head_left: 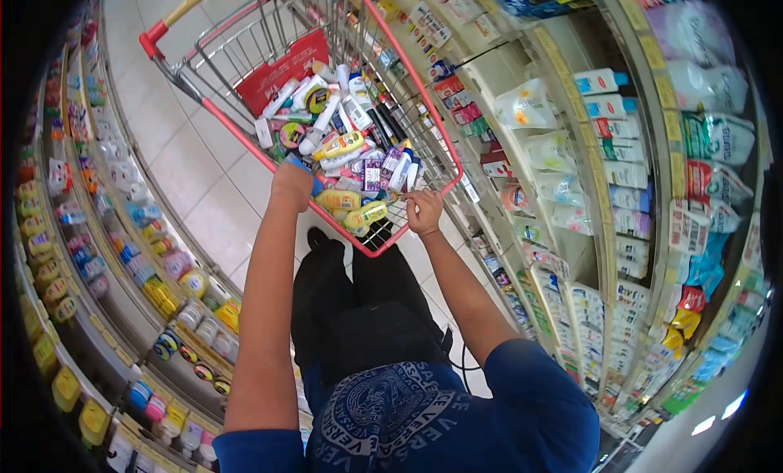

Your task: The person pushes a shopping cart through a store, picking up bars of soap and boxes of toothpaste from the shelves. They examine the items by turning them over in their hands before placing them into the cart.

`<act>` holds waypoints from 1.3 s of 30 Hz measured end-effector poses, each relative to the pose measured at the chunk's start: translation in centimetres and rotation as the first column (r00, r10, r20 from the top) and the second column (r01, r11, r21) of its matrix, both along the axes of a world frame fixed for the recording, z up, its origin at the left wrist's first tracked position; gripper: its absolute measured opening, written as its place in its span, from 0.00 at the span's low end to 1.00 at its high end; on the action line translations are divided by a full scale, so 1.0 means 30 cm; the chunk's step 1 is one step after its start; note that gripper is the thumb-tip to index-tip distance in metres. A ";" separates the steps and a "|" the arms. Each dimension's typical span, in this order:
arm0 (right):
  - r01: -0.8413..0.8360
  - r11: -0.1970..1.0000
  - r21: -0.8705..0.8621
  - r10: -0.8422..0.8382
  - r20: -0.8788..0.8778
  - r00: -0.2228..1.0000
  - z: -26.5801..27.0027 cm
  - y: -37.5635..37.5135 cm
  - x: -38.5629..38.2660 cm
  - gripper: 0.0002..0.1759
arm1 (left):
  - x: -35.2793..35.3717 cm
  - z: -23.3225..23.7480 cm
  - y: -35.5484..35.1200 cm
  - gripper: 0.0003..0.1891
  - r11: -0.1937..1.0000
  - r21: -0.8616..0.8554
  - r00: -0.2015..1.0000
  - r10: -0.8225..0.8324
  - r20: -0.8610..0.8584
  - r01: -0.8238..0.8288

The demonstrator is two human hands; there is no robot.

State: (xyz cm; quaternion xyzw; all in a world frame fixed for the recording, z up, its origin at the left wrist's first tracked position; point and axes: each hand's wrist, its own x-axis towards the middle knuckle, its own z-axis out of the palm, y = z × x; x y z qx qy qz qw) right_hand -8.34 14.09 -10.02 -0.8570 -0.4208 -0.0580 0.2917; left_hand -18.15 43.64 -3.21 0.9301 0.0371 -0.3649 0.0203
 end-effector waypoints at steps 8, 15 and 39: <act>0.064 0.998 -0.005 -0.064 0.025 0.998 0.020 -0.008 -0.006 0.13 | 0.033 -0.018 0.001 0.12 0.999 0.024 0.996 0.024 -0.080 -0.022; 0.756 0.488 0.437 -0.560 -0.508 0.655 -0.087 -0.270 0.197 0.14 | 0.040 -0.009 0.002 0.10 1.000 0.015 0.988 0.006 -0.154 -0.004; 0.486 0.470 -0.736 -0.632 0.104 0.768 -0.258 -0.238 0.754 0.38 | 0.043 -0.053 0.029 0.11 0.996 -0.061 0.980 0.052 -0.194 -0.065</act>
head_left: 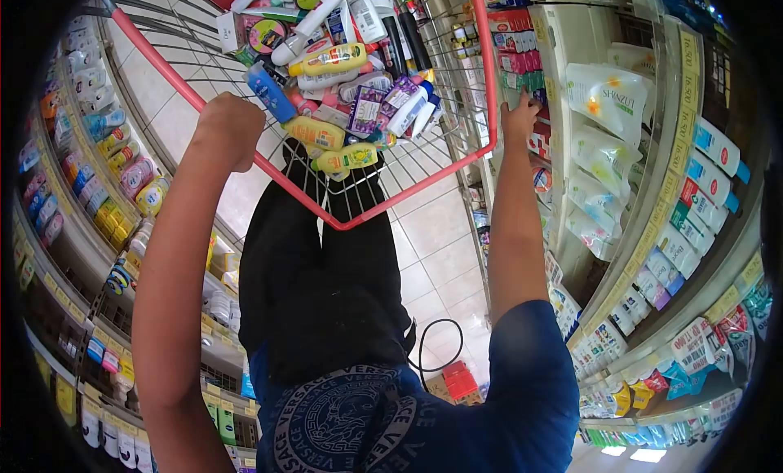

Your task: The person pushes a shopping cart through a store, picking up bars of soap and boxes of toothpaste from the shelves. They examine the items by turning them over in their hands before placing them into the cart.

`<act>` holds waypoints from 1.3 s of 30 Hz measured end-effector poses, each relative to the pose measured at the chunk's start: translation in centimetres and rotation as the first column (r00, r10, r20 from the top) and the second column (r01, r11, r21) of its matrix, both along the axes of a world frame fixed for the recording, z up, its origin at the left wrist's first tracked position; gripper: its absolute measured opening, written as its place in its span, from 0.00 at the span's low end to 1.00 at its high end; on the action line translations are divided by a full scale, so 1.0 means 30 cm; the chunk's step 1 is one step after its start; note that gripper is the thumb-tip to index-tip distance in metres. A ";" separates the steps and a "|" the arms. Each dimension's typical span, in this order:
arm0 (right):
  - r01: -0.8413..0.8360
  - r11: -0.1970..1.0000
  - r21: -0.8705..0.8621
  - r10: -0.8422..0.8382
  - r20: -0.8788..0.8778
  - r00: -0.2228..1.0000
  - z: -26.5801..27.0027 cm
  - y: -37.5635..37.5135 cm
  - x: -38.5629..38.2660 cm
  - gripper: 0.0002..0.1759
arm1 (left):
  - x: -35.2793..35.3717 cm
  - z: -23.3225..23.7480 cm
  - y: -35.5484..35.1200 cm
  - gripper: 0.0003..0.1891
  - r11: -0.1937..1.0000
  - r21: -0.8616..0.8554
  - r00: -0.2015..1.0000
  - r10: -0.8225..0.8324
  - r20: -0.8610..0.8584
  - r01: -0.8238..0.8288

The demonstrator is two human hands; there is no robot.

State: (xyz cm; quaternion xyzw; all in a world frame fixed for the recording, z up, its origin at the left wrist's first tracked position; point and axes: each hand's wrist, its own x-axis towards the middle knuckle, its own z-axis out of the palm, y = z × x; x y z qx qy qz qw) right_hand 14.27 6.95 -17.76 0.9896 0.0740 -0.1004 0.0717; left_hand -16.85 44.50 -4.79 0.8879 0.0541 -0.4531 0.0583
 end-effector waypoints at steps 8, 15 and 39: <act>-0.162 0.971 0.176 0.131 0.179 0.975 -0.063 0.000 0.052 0.17 | 0.007 0.007 -0.003 0.11 1.000 0.002 0.999 0.011 -0.053 -0.011; -0.168 0.956 0.242 0.121 0.197 0.973 -0.035 0.033 0.062 0.15 | 0.011 0.007 -0.004 0.11 1.000 0.009 0.998 0.004 -0.067 -0.003; -0.025 0.125 0.992 -0.486 0.083 0.870 0.427 -0.189 -0.721 0.20 | -0.002 0.053 -0.030 0.09 0.990 0.103 0.995 -0.093 0.020 0.091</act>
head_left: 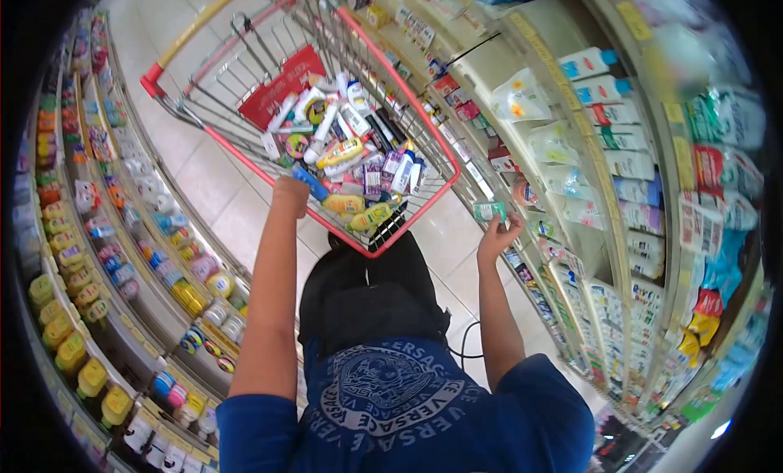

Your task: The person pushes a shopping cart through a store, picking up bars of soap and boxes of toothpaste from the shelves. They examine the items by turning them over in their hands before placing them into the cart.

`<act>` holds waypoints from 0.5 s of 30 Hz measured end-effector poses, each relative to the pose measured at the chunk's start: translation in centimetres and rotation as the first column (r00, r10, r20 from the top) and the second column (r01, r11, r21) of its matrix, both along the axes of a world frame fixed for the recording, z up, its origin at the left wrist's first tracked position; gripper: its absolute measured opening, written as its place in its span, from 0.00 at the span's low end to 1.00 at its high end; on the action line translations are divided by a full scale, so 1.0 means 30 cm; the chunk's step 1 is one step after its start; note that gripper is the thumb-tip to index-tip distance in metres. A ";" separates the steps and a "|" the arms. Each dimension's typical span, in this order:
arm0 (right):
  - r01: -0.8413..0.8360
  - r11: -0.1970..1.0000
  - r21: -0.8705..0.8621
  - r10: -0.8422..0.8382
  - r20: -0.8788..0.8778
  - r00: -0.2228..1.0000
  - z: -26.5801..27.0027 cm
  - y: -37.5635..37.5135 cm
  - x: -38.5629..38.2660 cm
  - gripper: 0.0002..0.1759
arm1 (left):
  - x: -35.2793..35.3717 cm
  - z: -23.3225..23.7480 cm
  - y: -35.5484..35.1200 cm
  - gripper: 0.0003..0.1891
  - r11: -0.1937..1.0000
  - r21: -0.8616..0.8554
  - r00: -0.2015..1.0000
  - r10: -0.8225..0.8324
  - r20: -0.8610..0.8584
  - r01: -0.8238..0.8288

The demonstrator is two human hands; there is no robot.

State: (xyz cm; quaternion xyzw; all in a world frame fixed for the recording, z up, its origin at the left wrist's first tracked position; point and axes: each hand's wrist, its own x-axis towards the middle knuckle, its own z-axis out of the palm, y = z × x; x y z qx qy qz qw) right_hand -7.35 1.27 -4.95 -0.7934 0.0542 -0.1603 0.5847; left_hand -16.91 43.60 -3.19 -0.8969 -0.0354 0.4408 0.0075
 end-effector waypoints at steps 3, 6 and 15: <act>0.112 0.983 0.143 -0.115 0.016 0.993 0.121 0.036 -0.045 0.22 | -0.016 -0.004 -0.001 0.09 1.000 -0.008 0.997 -0.020 0.074 0.021; 0.249 0.885 0.393 -0.227 -0.101 0.969 0.201 0.080 -0.083 0.20 | -0.050 -0.071 0.017 0.08 0.998 -0.023 0.979 -0.058 0.198 0.064; 0.176 0.304 0.936 0.499 -0.314 0.808 0.296 0.269 -0.200 0.14 | -0.209 -0.146 -0.054 0.07 0.973 -0.224 0.427 0.176 0.887 0.064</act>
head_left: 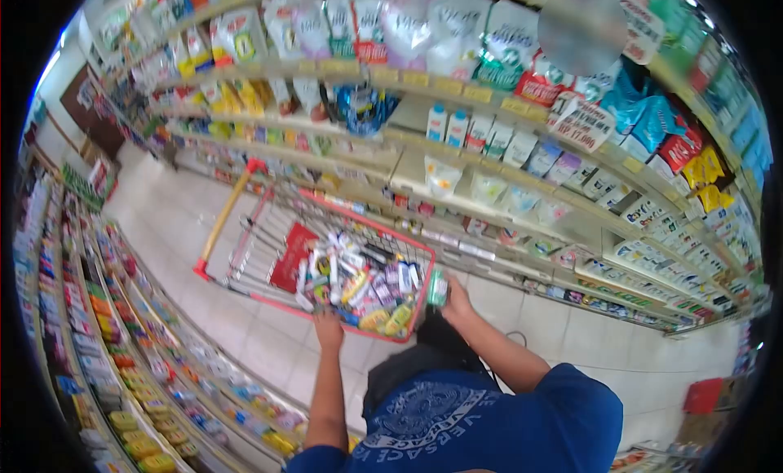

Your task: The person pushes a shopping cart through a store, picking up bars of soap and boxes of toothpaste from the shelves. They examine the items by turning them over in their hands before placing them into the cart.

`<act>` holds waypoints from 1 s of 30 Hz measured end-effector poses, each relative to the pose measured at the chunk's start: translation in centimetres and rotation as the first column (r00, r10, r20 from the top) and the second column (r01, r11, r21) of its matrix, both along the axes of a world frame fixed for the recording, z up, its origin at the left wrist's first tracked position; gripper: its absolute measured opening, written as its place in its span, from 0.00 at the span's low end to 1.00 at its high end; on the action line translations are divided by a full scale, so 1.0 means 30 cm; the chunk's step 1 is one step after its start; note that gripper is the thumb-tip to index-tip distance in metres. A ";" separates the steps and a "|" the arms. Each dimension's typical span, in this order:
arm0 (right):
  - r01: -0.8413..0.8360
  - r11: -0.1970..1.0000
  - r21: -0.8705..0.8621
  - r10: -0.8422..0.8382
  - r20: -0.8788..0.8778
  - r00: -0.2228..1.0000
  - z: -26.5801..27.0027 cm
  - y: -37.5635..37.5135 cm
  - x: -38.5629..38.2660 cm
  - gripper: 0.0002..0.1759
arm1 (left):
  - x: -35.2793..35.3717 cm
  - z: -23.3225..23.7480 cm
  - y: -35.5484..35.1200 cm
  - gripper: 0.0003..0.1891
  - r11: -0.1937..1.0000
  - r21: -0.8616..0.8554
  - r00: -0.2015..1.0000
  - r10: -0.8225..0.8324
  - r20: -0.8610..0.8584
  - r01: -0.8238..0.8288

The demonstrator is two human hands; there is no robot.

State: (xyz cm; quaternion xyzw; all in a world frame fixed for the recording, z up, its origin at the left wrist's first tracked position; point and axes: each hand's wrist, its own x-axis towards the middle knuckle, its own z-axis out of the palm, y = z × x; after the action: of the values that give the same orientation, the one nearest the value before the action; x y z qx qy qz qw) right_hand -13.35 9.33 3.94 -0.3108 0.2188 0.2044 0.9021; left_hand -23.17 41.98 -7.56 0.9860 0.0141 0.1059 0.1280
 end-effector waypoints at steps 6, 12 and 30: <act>-0.178 0.978 0.105 0.186 -0.067 0.980 0.046 0.106 -0.060 0.16 | -0.109 -0.013 -0.164 0.26 0.979 0.026 0.978 0.204 -0.041 -0.203; -0.270 0.951 0.150 0.281 -0.059 0.958 0.146 0.181 -0.083 0.11 | -0.108 -0.027 -0.145 0.33 0.980 0.030 0.954 0.198 -0.227 -0.196; -0.441 0.846 0.300 0.403 0.182 0.897 0.580 0.235 -0.047 0.17 | -0.067 -0.009 -0.101 0.44 0.974 -0.095 0.823 0.119 -0.556 -0.205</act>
State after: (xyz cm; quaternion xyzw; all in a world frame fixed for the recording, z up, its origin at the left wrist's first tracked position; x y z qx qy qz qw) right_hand -14.75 16.37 21.34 -0.2049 0.0562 0.4141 0.8851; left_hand -25.20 38.95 -7.82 0.9577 0.1421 -0.1707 0.1832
